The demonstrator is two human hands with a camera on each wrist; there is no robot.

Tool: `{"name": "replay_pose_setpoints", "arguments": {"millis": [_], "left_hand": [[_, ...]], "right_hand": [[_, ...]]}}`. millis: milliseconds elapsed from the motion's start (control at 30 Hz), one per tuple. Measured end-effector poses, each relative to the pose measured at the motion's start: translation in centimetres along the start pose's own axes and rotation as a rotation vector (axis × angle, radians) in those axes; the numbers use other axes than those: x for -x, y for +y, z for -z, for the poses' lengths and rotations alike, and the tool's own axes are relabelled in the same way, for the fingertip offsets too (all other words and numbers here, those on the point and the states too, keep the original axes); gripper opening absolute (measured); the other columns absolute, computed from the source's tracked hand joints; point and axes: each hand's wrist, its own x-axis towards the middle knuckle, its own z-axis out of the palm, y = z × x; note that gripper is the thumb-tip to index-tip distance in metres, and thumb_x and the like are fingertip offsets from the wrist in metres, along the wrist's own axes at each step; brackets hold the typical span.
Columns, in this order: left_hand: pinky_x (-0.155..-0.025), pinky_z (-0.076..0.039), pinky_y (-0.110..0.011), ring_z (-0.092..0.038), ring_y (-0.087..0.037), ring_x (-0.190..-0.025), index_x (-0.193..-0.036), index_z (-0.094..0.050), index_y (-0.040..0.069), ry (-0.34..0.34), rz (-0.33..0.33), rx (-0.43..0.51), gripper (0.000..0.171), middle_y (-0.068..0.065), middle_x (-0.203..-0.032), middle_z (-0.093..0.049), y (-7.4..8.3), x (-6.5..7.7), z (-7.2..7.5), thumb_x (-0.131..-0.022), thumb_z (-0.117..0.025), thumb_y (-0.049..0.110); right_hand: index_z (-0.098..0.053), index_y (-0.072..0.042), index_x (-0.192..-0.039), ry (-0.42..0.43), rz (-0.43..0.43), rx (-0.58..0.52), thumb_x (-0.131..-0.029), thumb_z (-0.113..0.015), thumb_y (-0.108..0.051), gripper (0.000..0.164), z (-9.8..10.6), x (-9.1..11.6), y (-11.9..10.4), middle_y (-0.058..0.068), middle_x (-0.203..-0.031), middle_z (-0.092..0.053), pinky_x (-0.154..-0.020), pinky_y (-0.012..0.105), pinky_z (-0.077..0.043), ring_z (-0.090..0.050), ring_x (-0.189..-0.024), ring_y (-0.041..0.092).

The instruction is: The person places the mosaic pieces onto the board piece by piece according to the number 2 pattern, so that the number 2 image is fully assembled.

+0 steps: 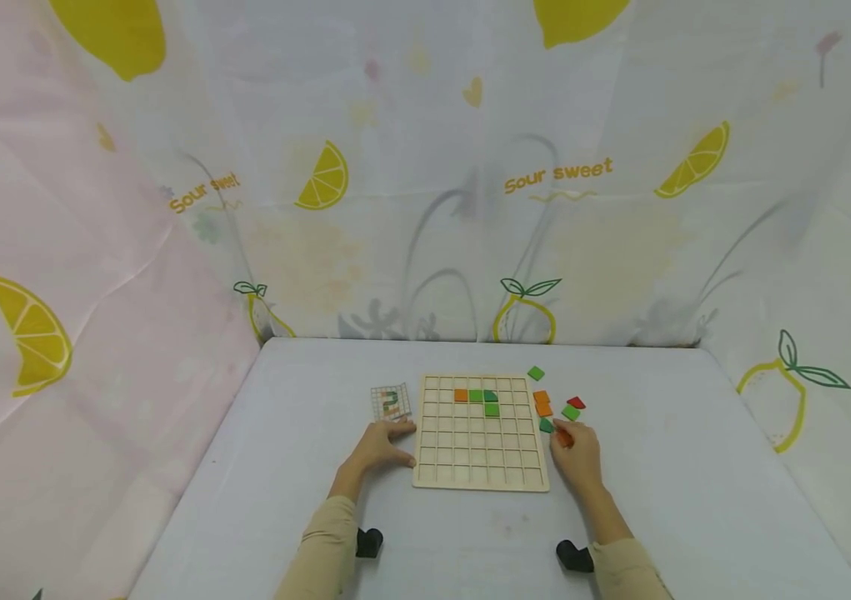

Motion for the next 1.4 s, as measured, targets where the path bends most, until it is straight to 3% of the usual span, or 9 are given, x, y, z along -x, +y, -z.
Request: {"name": "replay_pose_setpoints", "arguments": {"millis": [167, 333, 667, 933, 1167, 1400], "left_hand": [[-0.105, -0.037, -0.049, -0.049, -0.036, -0.123, -0.116, -0.065, 0.001, 0.006, 0.002, -0.002, 0.064, -0.021, -0.130, -0.054, 0.2, 0.1, 0.1, -0.059, -0.087, 0.015], [-0.105, -0.037, -0.049, -0.049, -0.037, -0.123, -0.115, -0.065, 0.000, 0.013, -0.005, 0.012, 0.062, -0.022, -0.129, -0.055, 0.4, 0.2, 0.3, -0.058, -0.087, 0.012], [-0.106, -0.036, -0.048, -0.049, -0.035, -0.124, -0.117, -0.064, 0.000, -0.002, 0.012, 0.003, 0.064, -0.021, -0.130, -0.054, 0.5, 0.2, 0.2, -0.059, -0.087, 0.013], [-0.106, -0.036, -0.049, -0.049, -0.036, -0.123, -0.116, -0.064, -0.001, -0.003, -0.001, -0.002, 0.064, -0.022, -0.130, -0.053, 0.4, 0.0, 0.2, -0.059, -0.087, 0.013], [-0.106, -0.036, -0.048, -0.050, -0.035, -0.123, -0.116, -0.064, -0.001, 0.001, -0.005, 0.001, 0.064, -0.022, -0.129, -0.054, 0.4, 0.1, 0.1, -0.059, -0.087, 0.013], [-0.106, -0.036, -0.048, -0.049, -0.035, -0.124, -0.118, -0.063, 0.000, -0.010, 0.008, 0.001, 0.065, -0.021, -0.131, -0.053, 0.3, 0.1, 0.0, -0.059, -0.087, 0.015]], "right_hand": [[-0.066, 0.011, -0.100, -0.026, 0.013, 0.006, -0.073, -0.068, 0.002, 0.028, 0.2, -0.2, -0.1, 0.026, -0.092, -0.064, -0.072, 0.049, -0.045, -0.057, -0.084, 0.041], [-0.065, 0.007, -0.109, -0.131, -0.087, 0.095, -0.080, -0.070, -0.014, 0.037, -0.3, -0.9, -0.6, 0.027, -0.102, -0.059, -0.072, 0.051, -0.038, -0.052, -0.093, 0.042], [-0.067, 0.004, -0.105, -0.150, -0.164, 0.133, -0.079, -0.061, -0.009, 0.030, -0.4, -1.7, -1.2, 0.028, -0.102, -0.060, -0.072, 0.051, -0.035, -0.054, -0.093, 0.042], [-0.065, 0.005, -0.109, -0.297, -0.167, 0.209, -0.083, -0.064, -0.018, 0.035, 0.9, -2.3, -1.2, 0.025, -0.104, -0.062, -0.074, 0.054, -0.038, -0.056, -0.096, 0.041], [-0.063, 0.011, -0.107, -0.355, -0.071, 0.112, -0.081, -0.069, -0.009, 0.034, 1.8, -2.1, -0.6, 0.023, -0.096, -0.059, -0.075, 0.049, -0.047, -0.057, -0.089, 0.035], [-0.065, 0.013, -0.102, -0.362, -0.057, 0.011, -0.080, -0.067, 0.002, 0.025, 2.2, -1.7, -0.5, 0.024, -0.098, -0.058, -0.083, 0.049, -0.050, -0.057, -0.094, 0.038]]}}
